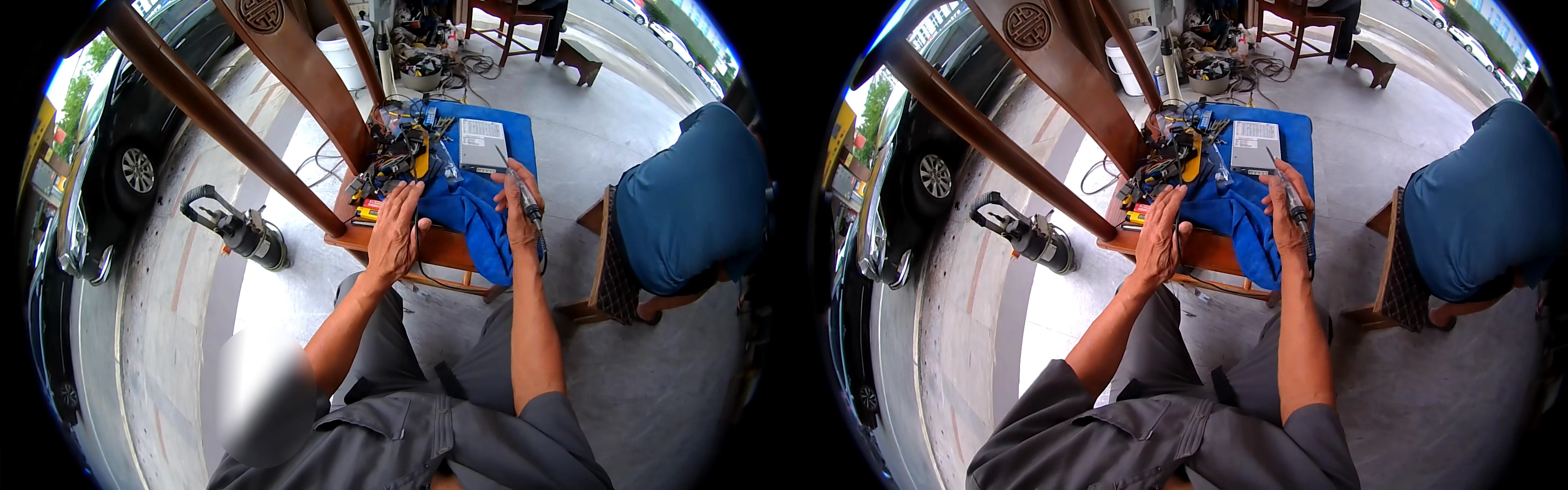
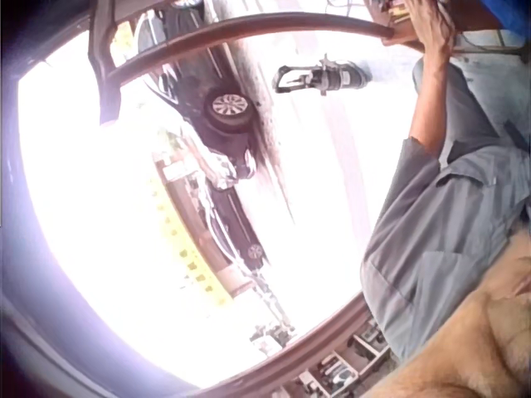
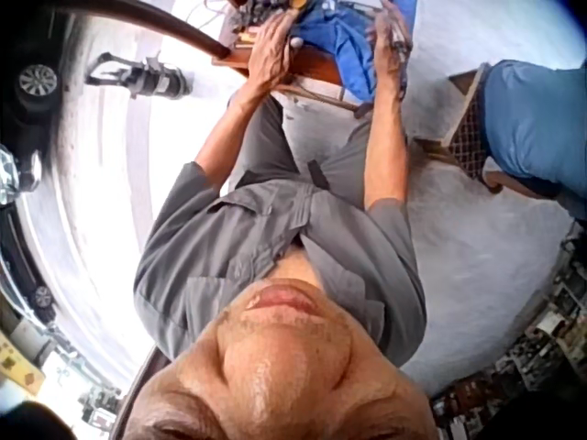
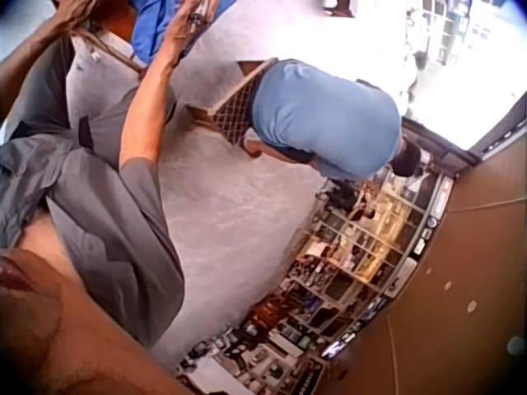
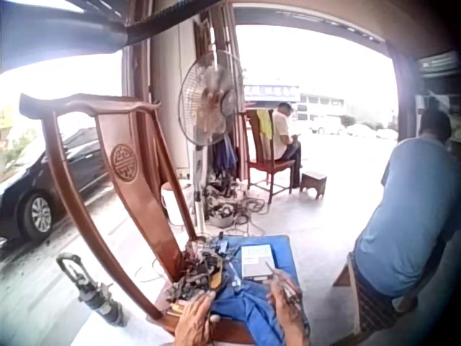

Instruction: The person sits on the floor and uses a screwdriver to unscrew a silver electronic device. They then use a soldering iron to work on wires and components, occasionally picking up and inspecting small parts. The person also handles a vacuum cleaner briefly before returning to the electronics repair.

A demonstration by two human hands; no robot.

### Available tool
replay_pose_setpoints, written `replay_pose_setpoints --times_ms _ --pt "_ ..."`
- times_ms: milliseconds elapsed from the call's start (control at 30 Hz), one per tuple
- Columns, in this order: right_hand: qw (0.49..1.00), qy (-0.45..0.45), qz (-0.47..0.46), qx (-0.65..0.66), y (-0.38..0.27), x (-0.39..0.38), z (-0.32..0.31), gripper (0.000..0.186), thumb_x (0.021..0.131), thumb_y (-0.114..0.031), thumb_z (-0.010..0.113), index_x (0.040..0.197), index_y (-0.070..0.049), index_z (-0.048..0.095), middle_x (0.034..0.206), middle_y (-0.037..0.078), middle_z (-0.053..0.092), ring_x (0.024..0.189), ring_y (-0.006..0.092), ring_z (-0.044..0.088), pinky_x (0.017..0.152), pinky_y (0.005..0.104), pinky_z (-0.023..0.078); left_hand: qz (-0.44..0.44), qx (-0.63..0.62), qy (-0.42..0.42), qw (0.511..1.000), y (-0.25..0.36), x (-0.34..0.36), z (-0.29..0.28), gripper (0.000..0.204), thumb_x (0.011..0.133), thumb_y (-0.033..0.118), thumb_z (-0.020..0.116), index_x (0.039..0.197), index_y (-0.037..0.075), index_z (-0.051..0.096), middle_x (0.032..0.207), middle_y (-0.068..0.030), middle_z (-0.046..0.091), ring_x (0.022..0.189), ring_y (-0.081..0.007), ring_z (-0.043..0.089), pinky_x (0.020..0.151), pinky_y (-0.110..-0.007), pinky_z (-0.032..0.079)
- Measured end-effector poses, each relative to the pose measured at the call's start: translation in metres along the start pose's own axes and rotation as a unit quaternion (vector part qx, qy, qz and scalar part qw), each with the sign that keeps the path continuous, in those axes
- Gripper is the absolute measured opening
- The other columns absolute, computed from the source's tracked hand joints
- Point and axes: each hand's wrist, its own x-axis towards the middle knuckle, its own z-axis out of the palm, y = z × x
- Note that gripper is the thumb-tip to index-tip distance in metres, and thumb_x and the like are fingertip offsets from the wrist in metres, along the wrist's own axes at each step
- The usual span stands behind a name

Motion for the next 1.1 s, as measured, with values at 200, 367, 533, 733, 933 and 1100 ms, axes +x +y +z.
replay_pose_setpoints --times_ms 200,367,533,733,933,1100 --pt "1.0 -0.018 -0.004 -0.005 0.0 0.002 0.004 0.057 0.102 -0.047 0.064 0.138 -0.002 0.063 0.109 0.012 0.077 0.075 0.0061 0.064 0.061 0.021 0.053 -0.002 -0.066 0.037 0.997 -0.009 0.006 -0.005 0.05 0.11 0.031 0.052 0.15 0.002 0.049 0.148 -0.0258 0.054 0.143 -0.0431 0.047 0.119 -0.051 0.034" --pt "1.0 -0.011 -0.003 -0.005 -0.002 0.001 0.003 0.055 0.101 -0.041 0.066 0.139 -0.002 0.062 0.112 0.012 0.077 0.076 0.0061 0.063 0.062 0.0212 0.052 0.015 -0.096 0.085 0.992 0.016 0.037 -0.015 0.047 0.107 0.021 0.058 0.15 0.002 0.05 0.15 -0.0269 0.053 0.144 -0.0423 0.048 0.117 -0.047 0.039" --pt "1.0 -0.008 0.005 -0.002 -0.003 0.0 0.002 0.053 0.101 -0.038 0.067 0.14 -0.003 0.061 0.113 0.01 0.077 0.077 0.0066 0.063 0.063 0.022 0.052 0.091 -0.076 0.058 0.991 0.037 0.055 -0.008 0.047 0.094 0.0 0.064 0.141 0.003 0.058 0.144 -0.0235 0.059 0.142 -0.0396 0.051 0.115 -0.047 0.042" --pt "1.0 -0.007 0.014 0.005 -0.002 0.001 0.002 0.052 0.1 -0.036 0.068 0.141 -0.005 0.062 0.113 0.009 0.077 0.077 0.0064 0.063 0.064 0.0221 0.053 0.155 -0.033 -0.027 0.987 0.031 0.047 0.006 0.036 0.091 -0.006 0.061 0.124 0.005 0.069 0.119 -0.0185 0.071 0.115 -0.0372 0.067 0.098 -0.045 0.055" --pt "0.999 -0.014 0.022 0.019 0.004 0.001 0.002 0.054 0.101 -0.037 0.068 0.142 -0.003 0.06 0.115 0.011 0.076 0.076 0.0057 0.062 0.064 0.0215 0.053 0.072 0.062 0.073 0.993 0.005 0.108 -0.009 0.019 0.094 0.013 0.067 0.109 0.003 0.067 0.096 -0.0185 0.07 0.091 -0.0389 0.069 0.079 -0.047 0.057" --pt "0.999 -0.013 0.029 0.024 0.002 0.001 0.001 0.053 0.101 -0.035 0.067 0.142 -0.003 0.06 0.114 0.01 0.076 0.076 0.0063 0.062 0.064 0.0224 0.053 -0.033 0.191 -0.013 0.981 -0.012 0.161 0.004 0.047 0.094 0.045 0.07 0.101 -0.001 0.064 0.092 -0.0247 0.072 0.091 -0.042 0.07 0.08 -0.051 0.056"
